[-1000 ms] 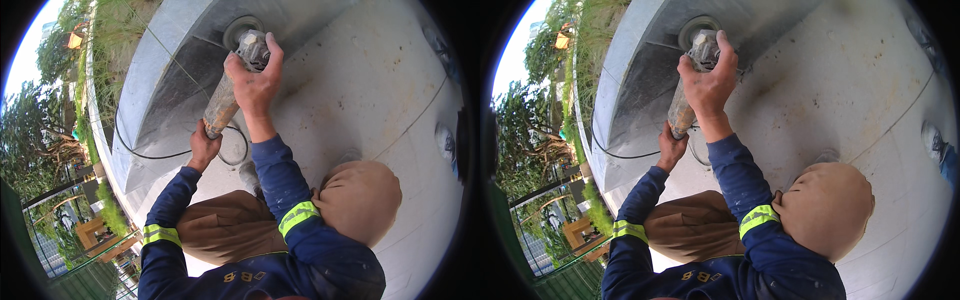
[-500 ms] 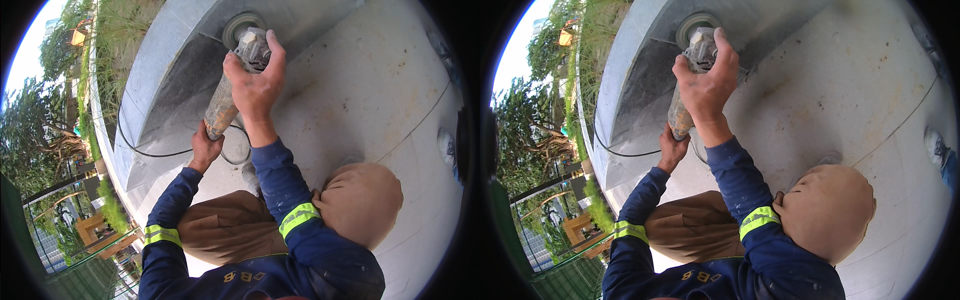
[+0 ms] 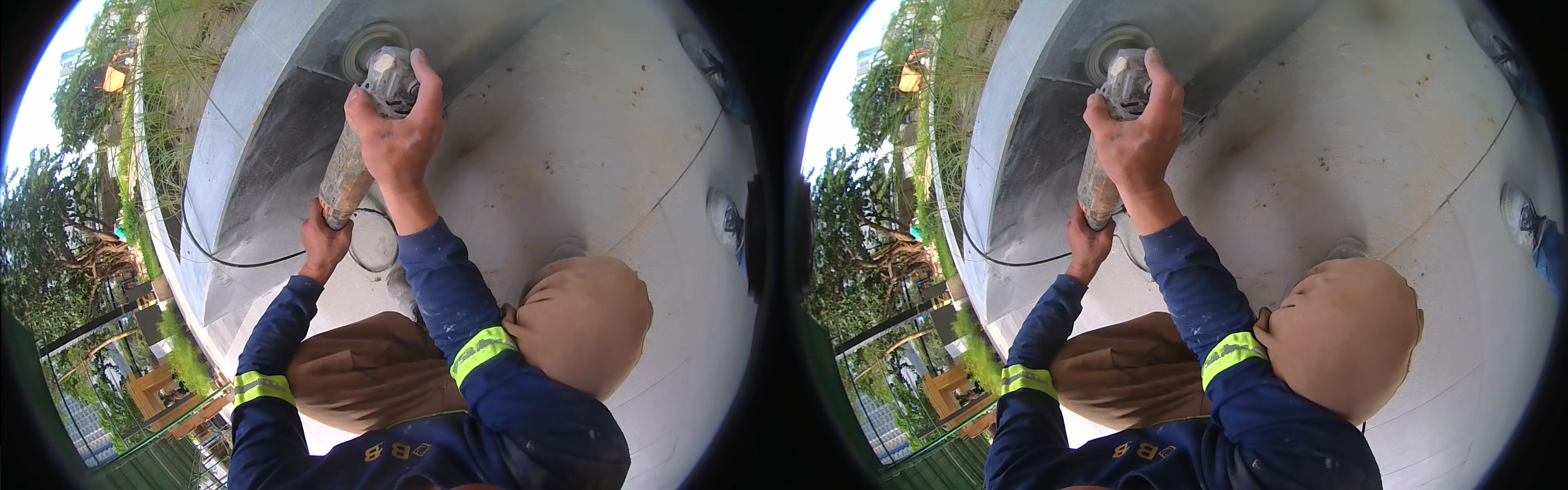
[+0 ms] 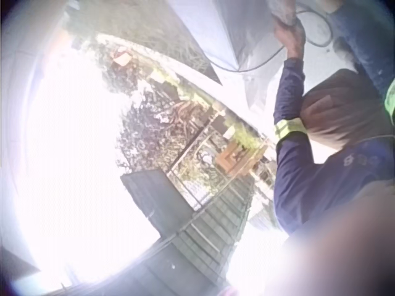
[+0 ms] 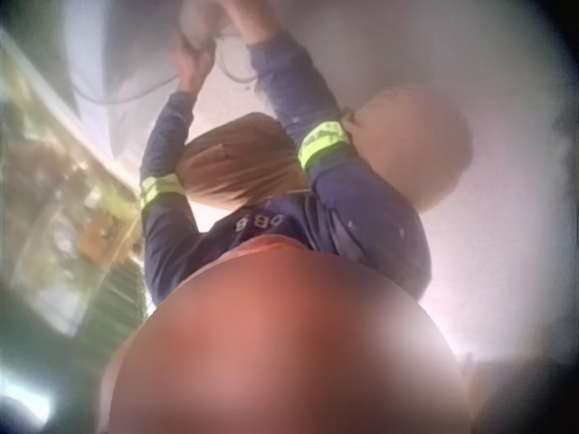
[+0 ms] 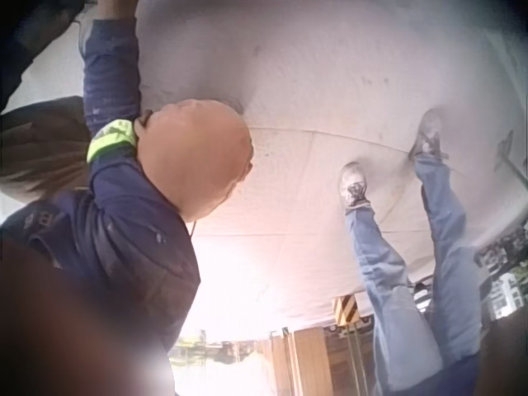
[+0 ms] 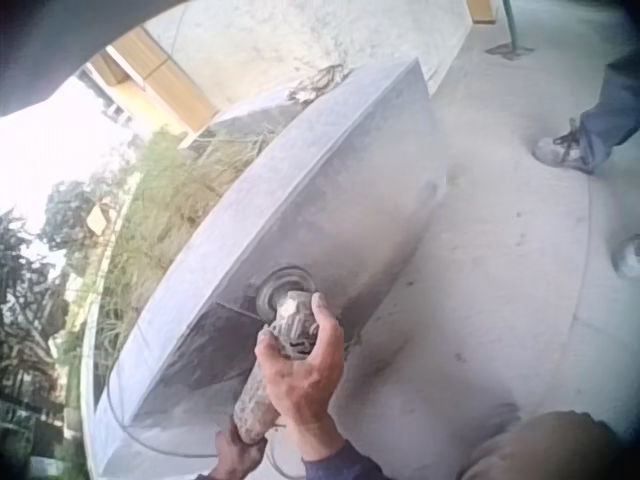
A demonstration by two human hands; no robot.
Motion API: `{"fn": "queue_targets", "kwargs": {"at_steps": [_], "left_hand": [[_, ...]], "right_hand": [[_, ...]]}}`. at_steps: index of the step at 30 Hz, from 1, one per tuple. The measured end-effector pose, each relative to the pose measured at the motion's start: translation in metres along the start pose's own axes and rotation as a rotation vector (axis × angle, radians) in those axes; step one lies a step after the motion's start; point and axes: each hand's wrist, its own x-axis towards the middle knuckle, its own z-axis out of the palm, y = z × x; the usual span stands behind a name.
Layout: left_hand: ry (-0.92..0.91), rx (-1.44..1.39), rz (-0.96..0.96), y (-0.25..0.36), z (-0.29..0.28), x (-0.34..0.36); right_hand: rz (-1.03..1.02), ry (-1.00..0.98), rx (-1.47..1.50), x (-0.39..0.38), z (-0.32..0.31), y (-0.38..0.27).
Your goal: The person kneels on the ground and uses an angle grinder to smooth the surface of a curved concrete planter. The person holds the tool with both hands and moves it along the edge, then briefly wipes the surface with a cloth before resuming grinding.
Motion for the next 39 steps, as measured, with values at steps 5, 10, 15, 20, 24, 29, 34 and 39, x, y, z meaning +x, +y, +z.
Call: {"fn": "queue_targets", "kwargs": {"at_steps": [5,10,15,20,24,29,34,39], "left_hand": [[-0.187,0.173,-0.041,-0.016,0.030,0.000],[-0.287,0.176,-0.074,-0.004,0.062,0.011],[-0.315,0.195,-0.114,-0.006,0.073,0.013],[-0.340,0.227,-0.117,0.000,0.077,0.015],[-0.321,0.226,-0.129,-0.011,0.083,0.007],[-0.340,0.244,-0.115,0.000,0.081,0.019],[-0.304,0.214,-0.118,0.003,0.078,0.021],[-0.343,0.273,-0.113,0.011,0.082,0.023]], "right_hand": [[0.177,0.041,-0.098,0.007,-0.024,0.051],[0.337,0.074,-0.112,0.027,-0.046,0.089],[0.352,0.058,-0.030,0.033,-0.050,0.090],[0.405,0.079,0.025,0.037,-0.053,0.099],[0.315,0.046,-0.062,0.033,-0.053,0.094],[0.440,0.119,0.087,0.039,-0.054,0.107],[0.275,0.043,-0.029,0.040,-0.050,0.086],[0.407,0.096,0.025,0.045,-0.056,0.113]]}}
